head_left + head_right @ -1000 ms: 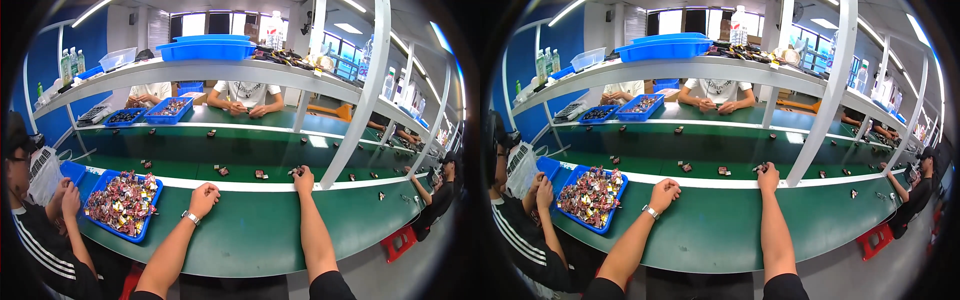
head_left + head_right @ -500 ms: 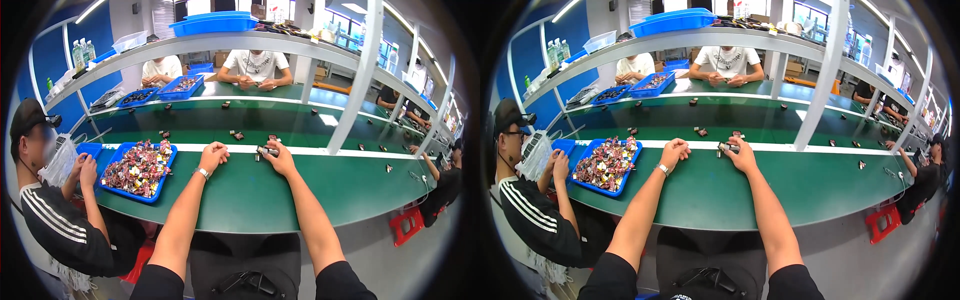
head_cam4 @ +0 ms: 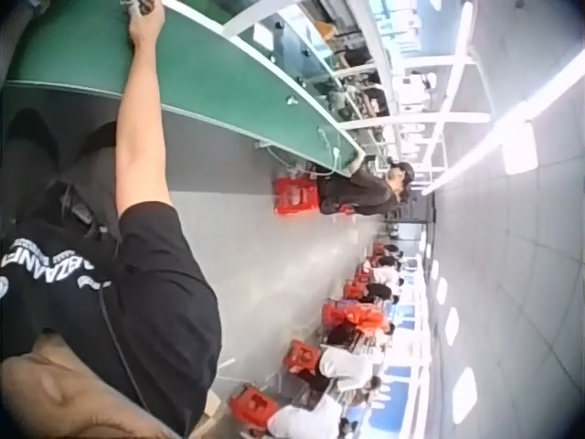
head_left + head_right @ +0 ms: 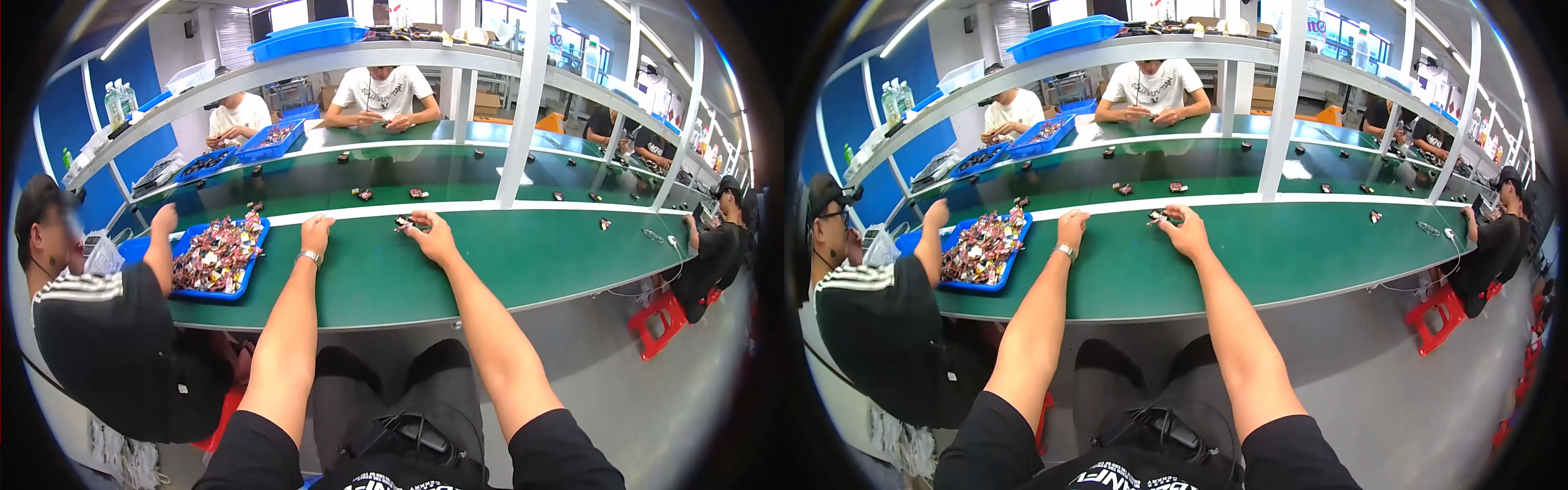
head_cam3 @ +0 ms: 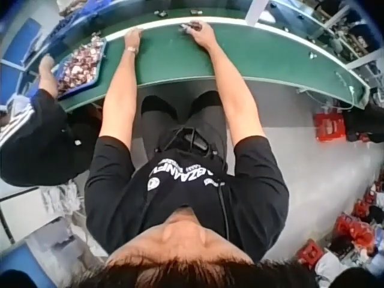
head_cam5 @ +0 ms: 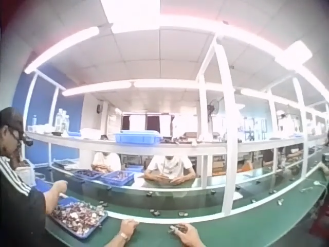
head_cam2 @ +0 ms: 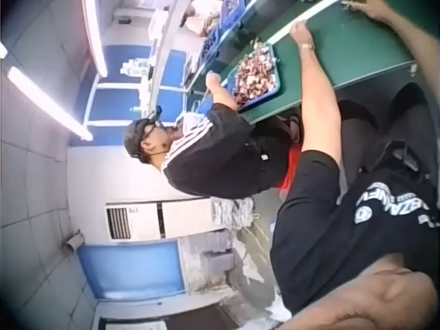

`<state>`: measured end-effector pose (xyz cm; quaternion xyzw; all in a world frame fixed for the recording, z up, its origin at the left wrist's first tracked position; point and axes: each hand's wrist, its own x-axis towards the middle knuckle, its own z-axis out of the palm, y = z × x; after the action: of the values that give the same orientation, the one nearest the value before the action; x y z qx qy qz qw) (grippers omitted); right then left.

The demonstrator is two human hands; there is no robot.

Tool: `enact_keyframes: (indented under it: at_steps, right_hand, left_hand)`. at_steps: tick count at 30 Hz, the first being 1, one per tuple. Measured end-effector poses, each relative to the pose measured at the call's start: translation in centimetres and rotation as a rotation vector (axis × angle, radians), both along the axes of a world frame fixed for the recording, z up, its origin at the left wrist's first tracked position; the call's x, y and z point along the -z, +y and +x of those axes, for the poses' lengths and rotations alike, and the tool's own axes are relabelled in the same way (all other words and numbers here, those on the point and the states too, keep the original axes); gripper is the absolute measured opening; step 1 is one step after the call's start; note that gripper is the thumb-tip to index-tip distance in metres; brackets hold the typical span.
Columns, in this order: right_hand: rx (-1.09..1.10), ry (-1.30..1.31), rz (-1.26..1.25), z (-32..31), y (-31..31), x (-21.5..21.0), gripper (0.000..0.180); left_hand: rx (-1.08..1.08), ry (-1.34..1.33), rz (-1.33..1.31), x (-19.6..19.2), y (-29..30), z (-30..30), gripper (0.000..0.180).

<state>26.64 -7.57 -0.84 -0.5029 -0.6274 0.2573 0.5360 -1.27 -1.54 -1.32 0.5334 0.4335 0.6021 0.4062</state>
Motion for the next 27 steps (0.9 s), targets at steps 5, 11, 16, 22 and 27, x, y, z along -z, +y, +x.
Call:
enact_keyframes:
  at_steps: [5, 11, 16, 22, 27]
  right_hand:
    - [-0.001, 0.011, 0.008, 0.7, -0.4, 0.6, 0.047]
    - [-0.055, 0.112, -0.082, 0.6, -2.8, 0.1, 0.046]
    - [-0.121, 0.072, -0.04, 1.9, -3.6, -1.7, 0.047]
    - [-0.059, -0.017, -0.059, 4.2, -5.0, -3.2, 0.046]
    - [-0.089, -0.115, -0.028, 5.4, -3.8, -2.6, 0.045]
  left_hand:
    - [0.002, 0.139, 0.057, 0.0, -2.3, -0.6, 0.036]
    - [-0.071, 0.271, 0.112, -1.1, -6.4, -3.2, 0.033]
    - [-0.205, 0.35, 0.227, -3.2, -8.4, -5.6, 0.03]
    - [-0.189, 0.411, 0.216, -3.6, -9.6, -6.2, 0.031]
    - [-0.12, 0.515, 0.183, -2.5, -7.3, -5.8, 0.035]
